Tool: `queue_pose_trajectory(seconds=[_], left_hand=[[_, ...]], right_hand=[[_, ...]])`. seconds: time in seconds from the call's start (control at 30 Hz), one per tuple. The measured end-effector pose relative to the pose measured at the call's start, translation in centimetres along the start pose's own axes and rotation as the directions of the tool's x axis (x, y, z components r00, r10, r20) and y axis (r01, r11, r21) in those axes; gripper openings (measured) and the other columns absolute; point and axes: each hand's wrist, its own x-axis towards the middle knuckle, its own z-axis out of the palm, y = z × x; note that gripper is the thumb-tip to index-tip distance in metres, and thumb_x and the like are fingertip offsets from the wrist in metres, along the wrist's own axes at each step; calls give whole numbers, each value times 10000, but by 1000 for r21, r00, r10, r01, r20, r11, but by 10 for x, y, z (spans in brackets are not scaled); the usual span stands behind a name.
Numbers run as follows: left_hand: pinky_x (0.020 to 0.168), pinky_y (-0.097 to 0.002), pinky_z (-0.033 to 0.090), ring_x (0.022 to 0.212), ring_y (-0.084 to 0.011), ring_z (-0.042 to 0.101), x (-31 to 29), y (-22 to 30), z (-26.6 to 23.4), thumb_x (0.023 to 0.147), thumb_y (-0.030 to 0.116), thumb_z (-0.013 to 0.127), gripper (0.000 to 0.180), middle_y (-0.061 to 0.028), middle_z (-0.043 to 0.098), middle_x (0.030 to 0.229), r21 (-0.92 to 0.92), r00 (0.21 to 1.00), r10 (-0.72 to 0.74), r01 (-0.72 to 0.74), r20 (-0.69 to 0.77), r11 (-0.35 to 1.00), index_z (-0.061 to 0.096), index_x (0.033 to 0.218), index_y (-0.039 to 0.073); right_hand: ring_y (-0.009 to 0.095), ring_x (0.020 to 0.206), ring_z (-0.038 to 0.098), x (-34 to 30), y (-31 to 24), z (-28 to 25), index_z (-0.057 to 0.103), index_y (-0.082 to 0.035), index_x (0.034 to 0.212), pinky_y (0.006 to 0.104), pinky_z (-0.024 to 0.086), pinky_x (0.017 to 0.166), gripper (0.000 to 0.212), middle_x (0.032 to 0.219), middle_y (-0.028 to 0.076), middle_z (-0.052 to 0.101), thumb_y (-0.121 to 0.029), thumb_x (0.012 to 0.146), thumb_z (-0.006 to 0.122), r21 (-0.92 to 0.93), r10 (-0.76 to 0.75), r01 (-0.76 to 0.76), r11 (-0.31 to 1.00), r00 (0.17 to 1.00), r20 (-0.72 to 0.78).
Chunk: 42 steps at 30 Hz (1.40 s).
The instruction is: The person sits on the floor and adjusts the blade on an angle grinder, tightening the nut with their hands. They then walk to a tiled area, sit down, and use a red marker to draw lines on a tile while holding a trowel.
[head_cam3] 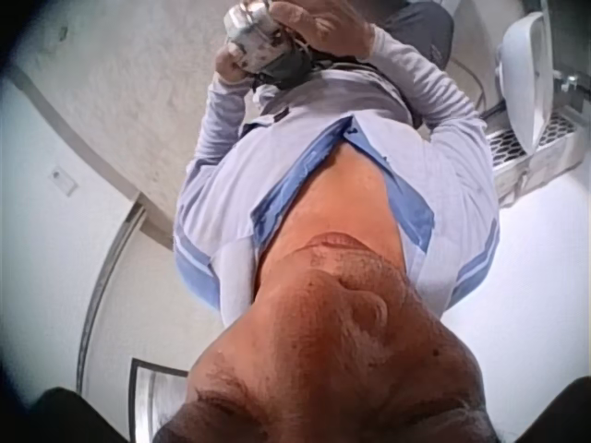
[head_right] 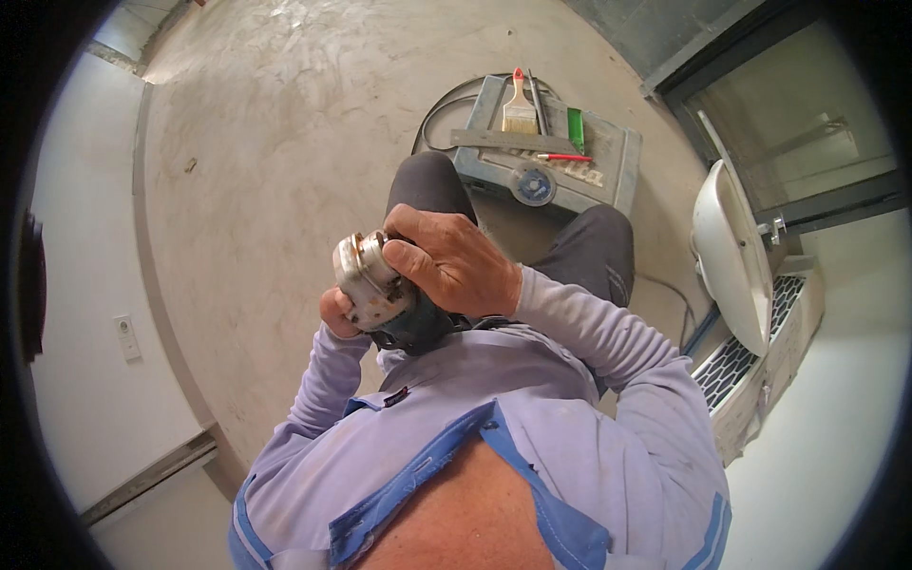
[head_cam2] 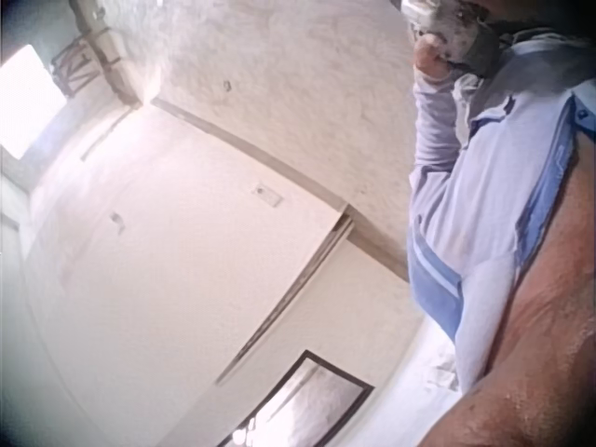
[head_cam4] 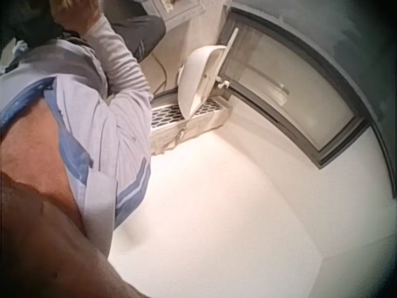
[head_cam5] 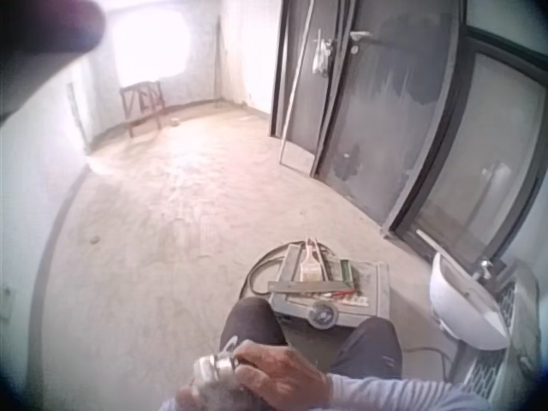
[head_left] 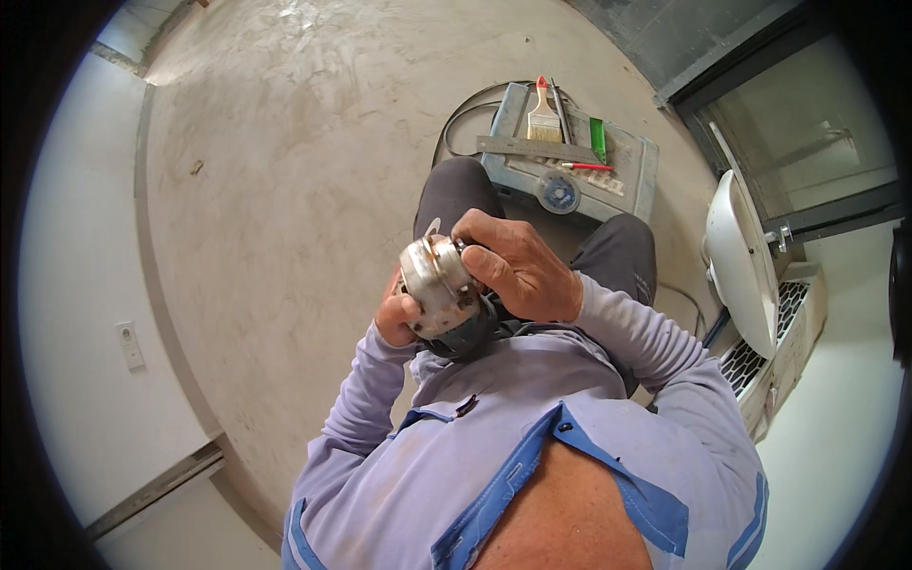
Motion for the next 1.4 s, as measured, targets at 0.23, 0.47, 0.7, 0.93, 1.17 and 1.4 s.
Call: queue_pose_trajectory(seconds=[0.23, 0.47, 0.7, 0.93, 1.17, 1.4], left_hand=[[791, -266, 481, 883, -140, 610, -7, 21, 40, 586, 541, 743, 816, -66, 616, 983, 319, 993, 112, -94, -40, 943, 513, 1141, -12], [763, -258, 484, 852, -132, 614, -5, 5, 30, 588, 556, 762, 810, -60, 621, 944, 333, 985, 155, -170, 74, 928, 514, 1108, -12], [732, -246, 483, 824, -129, 609, -1, 1, 36, 580, 559, 796, 803, -59, 614, 922, 311, 985, 141, -167, 103, 936, 514, 1075, -7], [751, -238, 478, 841, -122, 606, 3, 2, 34, 550, 548, 814, 820, -57, 610, 925, 250, 984, 132, -159, 123, 955, 523, 1069, -17], [744, -236, 485, 827, -123, 613, 0, 1, 31, 549, 534, 807, 803, -60, 619, 931, 250, 979, 132, -168, 156, 953, 533, 1057, -23], [723, -225, 480, 803, -114, 610, -2, -2, 29, 526, 534, 803, 814, -54, 618, 907, 279, 988, 110, -136, 105, 951, 526, 1047, -26]], right_hand=[[349, 626, 567, -5, -17, -1, 552, -7, 864, 396, 449, 575, 402, 707, 159, 539, -359, 1017, 431, -9, 29, -29, 1000, 998, -56], [189, 562, 433, -7, -30, -12, 541, -1, 843, 322, 378, 526, 459, 656, 104, 471, -407, 1023, 423, 82, 149, -156, 984, 985, 91], [282, 596, 493, -20, -12, -7, 550, 23, 880, 374, 394, 553, 432, 717, 137, 512, -359, 1022, 405, 41, -162, 165, 985, 985, -57], [284, 608, 483, -16, 0, 0, 548, 23, 949, 392, 409, 564, 432, 741, 136, 494, -377, 1017, 400, -90, -382, 374, 923, 917, -113], [327, 675, 550, -15, 8, 2, 555, 12, 955, 405, 472, 617, 357, 754, 139, 517, -335, 985, 480, -239, -500, 473, 848, 864, -64], [291, 567, 516, -23, -12, 6, 570, -6, 829, 380, 429, 520, 343, 669, 118, 499, -295, 981, 464, -93, -195, 183, 979, 971, -137]])
